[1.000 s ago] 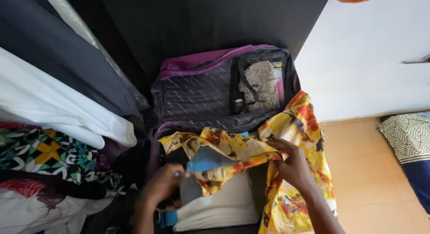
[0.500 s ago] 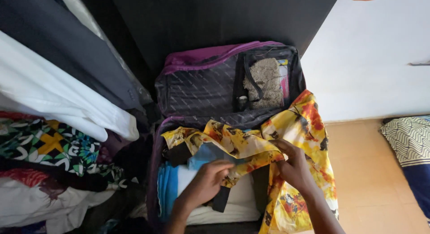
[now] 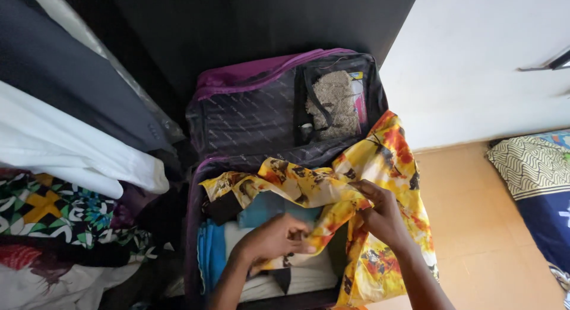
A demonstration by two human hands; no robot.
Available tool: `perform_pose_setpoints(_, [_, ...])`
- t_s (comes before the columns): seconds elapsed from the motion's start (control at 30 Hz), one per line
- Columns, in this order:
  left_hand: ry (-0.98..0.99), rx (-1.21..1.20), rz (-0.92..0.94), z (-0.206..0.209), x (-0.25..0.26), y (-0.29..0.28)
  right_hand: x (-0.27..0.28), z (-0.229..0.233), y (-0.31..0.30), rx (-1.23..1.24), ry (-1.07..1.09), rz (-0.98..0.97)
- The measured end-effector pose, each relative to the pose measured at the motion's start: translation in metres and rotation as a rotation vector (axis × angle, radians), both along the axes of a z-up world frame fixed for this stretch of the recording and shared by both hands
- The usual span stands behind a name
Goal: The person folds a yellow shirt by hand and places it into a suitcase, then adds other items of clothing to the suitcase.
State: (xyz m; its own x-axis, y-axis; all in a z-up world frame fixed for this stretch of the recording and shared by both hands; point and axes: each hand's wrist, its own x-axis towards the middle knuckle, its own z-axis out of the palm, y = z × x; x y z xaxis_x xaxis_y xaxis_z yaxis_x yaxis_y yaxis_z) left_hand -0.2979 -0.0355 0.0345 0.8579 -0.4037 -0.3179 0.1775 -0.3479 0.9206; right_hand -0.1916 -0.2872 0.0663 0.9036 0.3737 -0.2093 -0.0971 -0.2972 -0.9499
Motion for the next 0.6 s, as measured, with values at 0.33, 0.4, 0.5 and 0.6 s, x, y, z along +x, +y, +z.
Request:
perform_pose_setpoints(0.33, [-0.815, 0.825, 0.512, 0.068, -0.05, -0.035, -0.007, 0.023, 0.01, -0.051, 0.044, -0.019])
perform_pose_setpoints(0.4, [-0.793, 0.819, 0.458, 0.058, -0.053, -0.034, -0.005, 0.021, 0.008, -0.051, 0.05, -0.013])
perform_pose_setpoints(0.5, [0.079, 0.776, 0.01, 0.01, -0.061, -0.028, -0.002, 0.012, 0.004, -0.097, -0.034, 0.028])
perform_pose_setpoints(0.6, [-0.72, 0.323, 0.356, -0.019, -0.06, -0.03, 0.002, -0.003, -0.004, -0.161, -0.152, 0.055])
